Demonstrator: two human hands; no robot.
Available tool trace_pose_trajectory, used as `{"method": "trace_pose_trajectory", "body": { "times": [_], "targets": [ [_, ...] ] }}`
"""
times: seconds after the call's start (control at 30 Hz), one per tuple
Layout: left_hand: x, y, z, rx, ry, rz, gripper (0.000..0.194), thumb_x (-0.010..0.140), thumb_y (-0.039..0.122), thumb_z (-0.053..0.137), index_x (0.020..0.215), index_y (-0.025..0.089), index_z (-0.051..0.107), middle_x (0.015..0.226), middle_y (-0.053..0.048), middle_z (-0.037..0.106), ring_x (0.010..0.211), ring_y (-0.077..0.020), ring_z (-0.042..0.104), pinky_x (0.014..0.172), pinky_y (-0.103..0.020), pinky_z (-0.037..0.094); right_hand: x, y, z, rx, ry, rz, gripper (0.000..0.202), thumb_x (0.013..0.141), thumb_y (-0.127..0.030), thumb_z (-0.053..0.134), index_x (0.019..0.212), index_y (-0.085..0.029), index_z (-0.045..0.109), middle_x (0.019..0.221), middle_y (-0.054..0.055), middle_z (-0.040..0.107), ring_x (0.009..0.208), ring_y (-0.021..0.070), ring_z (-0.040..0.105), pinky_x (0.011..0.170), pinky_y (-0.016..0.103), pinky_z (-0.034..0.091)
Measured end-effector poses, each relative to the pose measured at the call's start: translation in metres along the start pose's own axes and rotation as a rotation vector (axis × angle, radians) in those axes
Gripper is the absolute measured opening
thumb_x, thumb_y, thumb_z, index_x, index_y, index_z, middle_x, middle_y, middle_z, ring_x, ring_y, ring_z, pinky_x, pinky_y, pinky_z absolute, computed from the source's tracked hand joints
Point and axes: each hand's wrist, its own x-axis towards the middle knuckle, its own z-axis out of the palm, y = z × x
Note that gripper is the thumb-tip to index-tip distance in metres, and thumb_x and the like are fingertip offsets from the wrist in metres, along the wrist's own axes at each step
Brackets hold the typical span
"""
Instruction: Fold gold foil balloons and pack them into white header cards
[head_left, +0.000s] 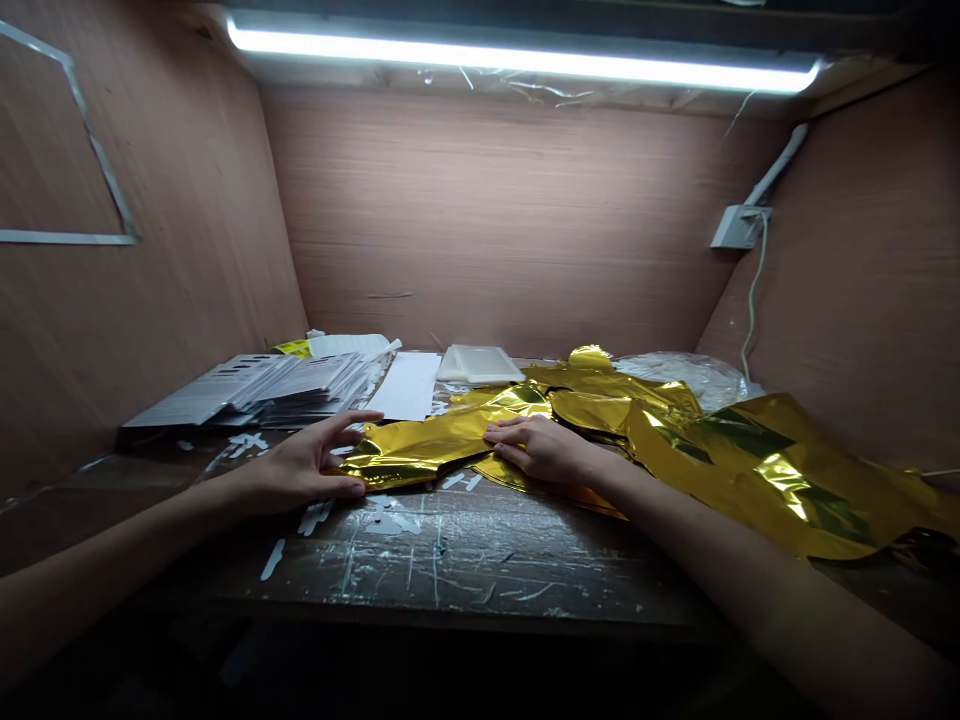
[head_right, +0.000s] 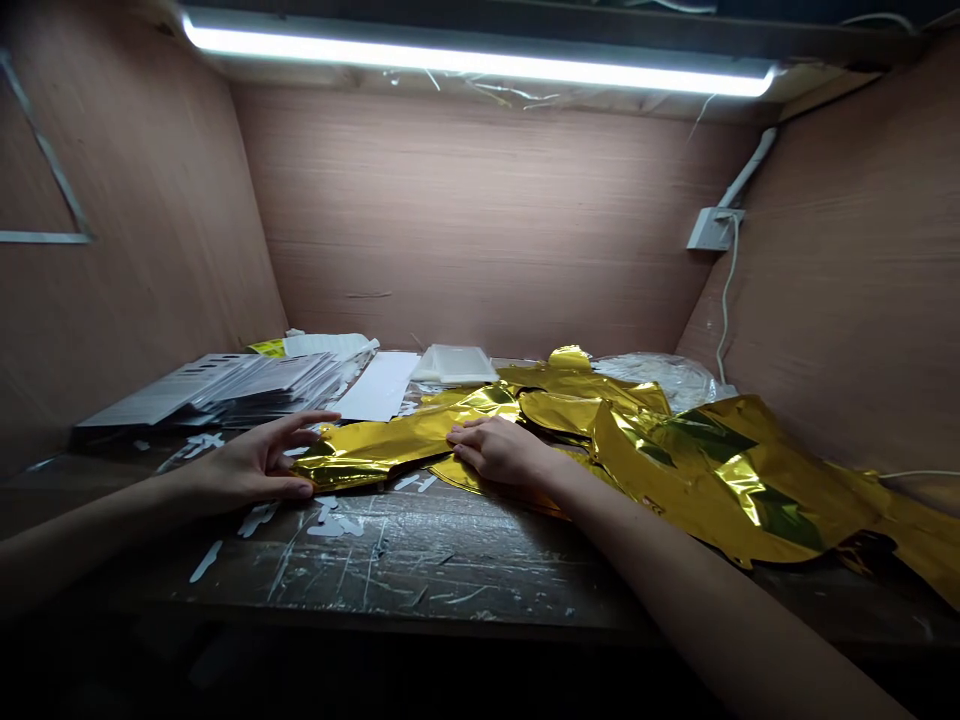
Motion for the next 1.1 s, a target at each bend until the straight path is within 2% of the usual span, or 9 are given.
{"method": "trace_pose_trajectory", "body": {
  "times": [0.13, 0.23, 0.3, 0.4, 0.47, 0.57, 0.67, 0.8, 1.1],
  "targets": [
    [-0.008, 0.004, -0.005, 0.081, -0.001, 0.041, 0.085, 0.078, 0.036, 0.081, 0.152, 0.032, 0.039, 0.142, -0.016, 0.056, 0.084, -0.0191, 0.071, 0.07, -0.033, 0.062, 0.002, 0.002, 0.001, -0.015, -0.029, -0.037, 0.039, 0.102, -0.033, 0.049, 0.134, -0.023, 0.068, 0.143, 0.006, 0.062, 0.137, 0.0262, 0.055, 0.115, 0.042, 0.044],
    [-0.015, 0.016, -0.009, 0.316, 0.044, 0.162, 0.084, 0.08, 0.037, 0.078, 0.154, 0.028, 0.039, 0.133, -0.015, 0.063, 0.073, -0.0158, 0.067, 0.066, -0.032, 0.06, 0.002, 0.001, 0.001, -0.045, -0.056, -0.029, 0.044, 0.102, -0.033, 0.046, 0.141, -0.019, 0.062, 0.149, 0.008, 0.056, 0.142, 0.0256, 0.05, 0.118, 0.041, 0.041],
    [-0.02, 0.032, -0.005, 0.54, 0.139, 0.296, 0.075, 0.081, 0.039, 0.076, 0.149, 0.026, 0.047, 0.137, -0.015, 0.06, 0.085, -0.0203, 0.068, 0.078, -0.039, 0.06, 0.001, 0.0, 0.001, -0.047, -0.067, -0.021, 0.046, 0.102, -0.033, 0.046, 0.143, -0.019, 0.061, 0.15, 0.008, 0.054, 0.142, 0.0256, 0.049, 0.119, 0.042, 0.041],
    [-0.021, 0.059, 0.015, 0.818, 0.282, 0.483, 0.053, 0.086, 0.039, 0.07, 0.136, 0.024, 0.061, 0.144, -0.014, 0.053, 0.12, -0.031, 0.059, 0.104, -0.053, 0.049, 0.001, 0.001, 0.003, -0.032, -0.066, -0.019, 0.046, 0.102, -0.034, 0.046, 0.143, -0.02, 0.061, 0.15, 0.007, 0.054, 0.142, 0.0257, 0.049, 0.119, 0.043, 0.04],
    [-0.015, 0.07, 0.036, 0.873, 0.208, 0.518, 0.052, 0.091, 0.043, 0.066, 0.139, 0.022, 0.06, 0.142, -0.013, 0.058, 0.133, -0.0319, 0.052, 0.111, -0.052, 0.044, 0.001, 0.002, 0.004, -0.027, -0.062, -0.024, 0.045, 0.103, -0.035, 0.045, 0.143, -0.022, 0.06, 0.15, 0.006, 0.054, 0.142, 0.0252, 0.049, 0.12, 0.043, 0.039],
    [-0.002, 0.072, 0.066, 0.904, 0.09, 0.448, 0.061, 0.098, 0.047, 0.057, 0.148, 0.013, 0.05, 0.15, -0.017, 0.054, 0.146, -0.0335, 0.041, 0.119, -0.053, 0.035, 0.002, 0.003, 0.005, -0.03, -0.07, -0.032, 0.047, 0.103, -0.036, 0.043, 0.144, -0.02, 0.059, 0.149, 0.006, 0.055, 0.143, 0.0242, 0.047, 0.121, 0.041, 0.038],
    [0.009, 0.062, 0.081, 0.872, 0.036, 0.391, 0.051, 0.102, 0.039, 0.051, 0.143, 0.009, 0.053, 0.148, -0.021, 0.056, 0.14, -0.0326, 0.049, 0.117, -0.049, 0.038, 0.003, 0.002, 0.004, -0.019, -0.08, -0.027, 0.047, 0.103, -0.035, 0.043, 0.144, -0.017, 0.059, 0.149, 0.007, 0.054, 0.145, 0.0239, 0.045, 0.121, 0.04, 0.037],
    [0.01, 0.048, 0.081, 0.763, 0.049, 0.395, 0.033, 0.103, 0.028, 0.047, 0.13, 0.016, 0.062, 0.128, -0.014, 0.07, 0.118, -0.0278, 0.066, 0.102, -0.041, 0.052, 0.002, 0.001, 0.003, -0.01, -0.082, -0.007, 0.048, 0.102, -0.034, 0.046, 0.144, -0.016, 0.059, 0.151, 0.01, 0.053, 0.144, 0.0253, 0.046, 0.121, 0.041, 0.037],
    [0.005, 0.047, 0.08, 0.709, 0.003, 0.373, 0.036, 0.103, 0.024, 0.044, 0.131, 0.017, 0.066, 0.139, -0.011, 0.066, 0.128, -0.0249, 0.062, 0.113, -0.039, 0.044, 0.002, 0.003, 0.004, -0.012, -0.062, -0.004, 0.043, 0.102, -0.036, 0.048, 0.141, -0.024, 0.063, 0.15, 0.005, 0.054, 0.143, 0.0251, 0.048, 0.12, 0.043, 0.039]
  ]
}}
